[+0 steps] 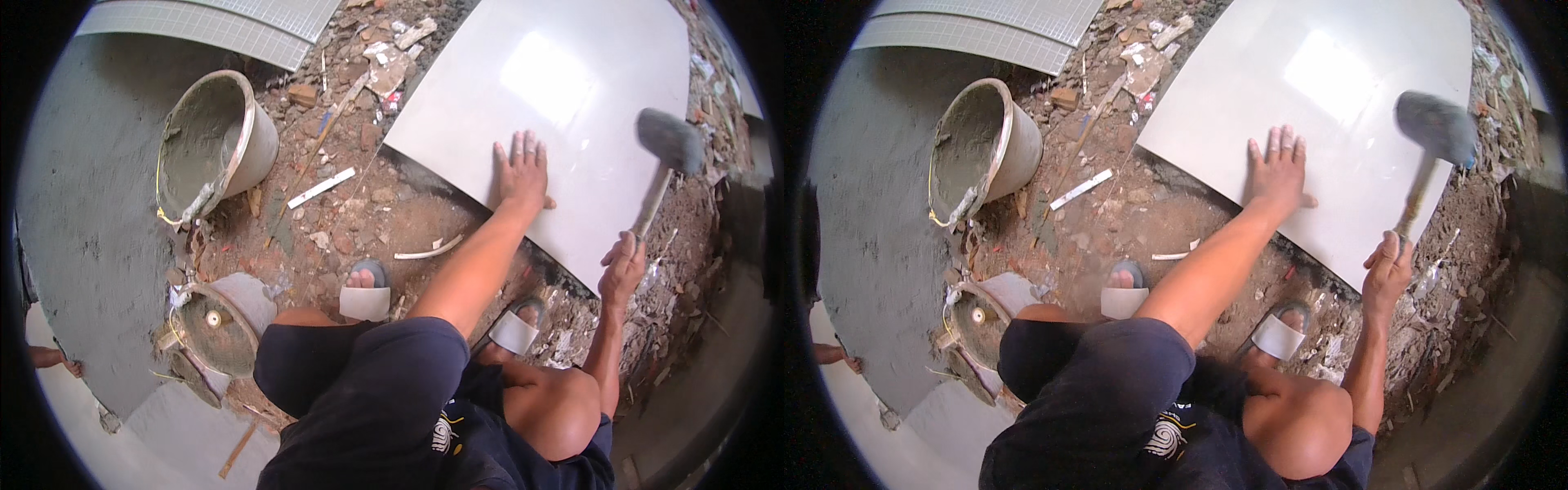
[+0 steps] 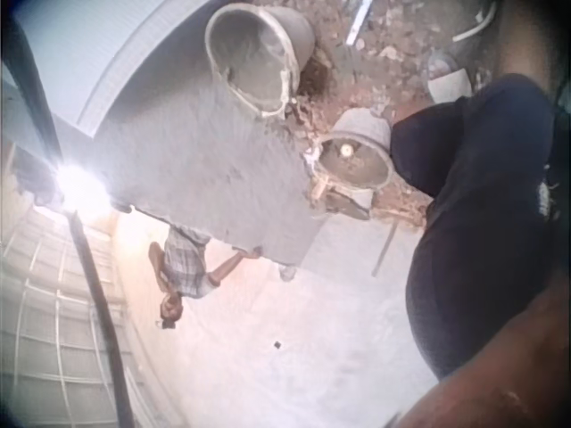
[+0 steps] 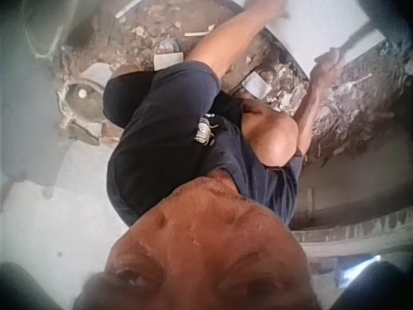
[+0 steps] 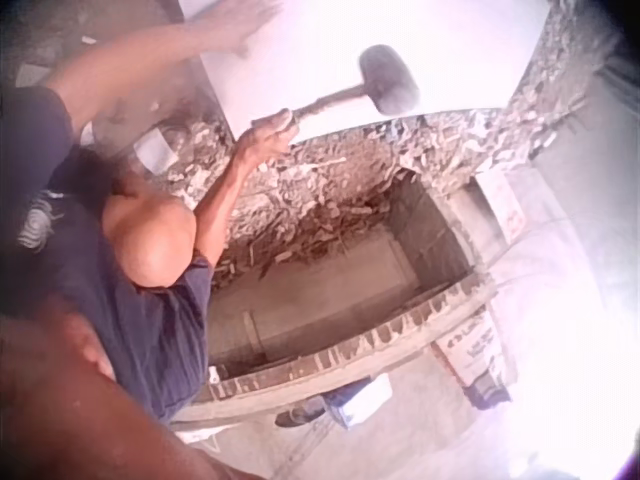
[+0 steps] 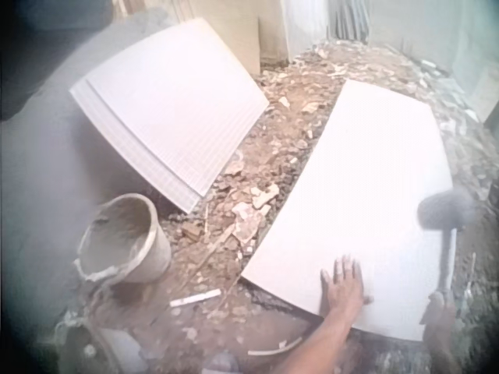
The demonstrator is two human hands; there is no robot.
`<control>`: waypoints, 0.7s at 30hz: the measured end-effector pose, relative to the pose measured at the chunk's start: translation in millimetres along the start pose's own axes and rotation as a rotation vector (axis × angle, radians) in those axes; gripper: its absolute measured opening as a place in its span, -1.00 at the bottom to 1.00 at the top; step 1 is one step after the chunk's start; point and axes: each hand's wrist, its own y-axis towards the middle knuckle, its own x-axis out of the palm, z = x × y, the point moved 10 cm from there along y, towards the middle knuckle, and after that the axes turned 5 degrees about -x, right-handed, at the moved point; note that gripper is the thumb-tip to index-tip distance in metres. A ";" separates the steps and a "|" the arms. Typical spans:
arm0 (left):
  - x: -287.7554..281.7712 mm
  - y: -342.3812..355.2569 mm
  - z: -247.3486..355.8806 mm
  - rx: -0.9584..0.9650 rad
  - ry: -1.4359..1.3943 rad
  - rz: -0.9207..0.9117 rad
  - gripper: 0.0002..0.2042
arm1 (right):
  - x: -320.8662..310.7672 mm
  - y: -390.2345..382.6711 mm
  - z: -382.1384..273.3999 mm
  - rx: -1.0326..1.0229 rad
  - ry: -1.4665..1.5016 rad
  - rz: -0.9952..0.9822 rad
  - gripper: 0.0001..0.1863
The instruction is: The person scoops cement from a bucket with a trowel and spreads it on the floor. They place a large white tile onto the cement and tap it with a rubber mallet to level and secure it.
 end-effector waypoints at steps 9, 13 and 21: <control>-3.5 1.8 -42.4 -0.162 -0.041 0.069 0.22 | 39.2 -7.1 37.9 0.297 -0.213 -0.167 -0.53; -5.9 0.6 -40.4 -0.165 -0.023 0.077 0.22 | 41.3 -5.9 30.6 0.270 0.252 0.014 -0.52; -11.6 -23.7 -83.1 -0.324 -0.038 -0.002 0.27 | 64.3 -6.1 -15.6 0.044 0.045 -0.203 -0.60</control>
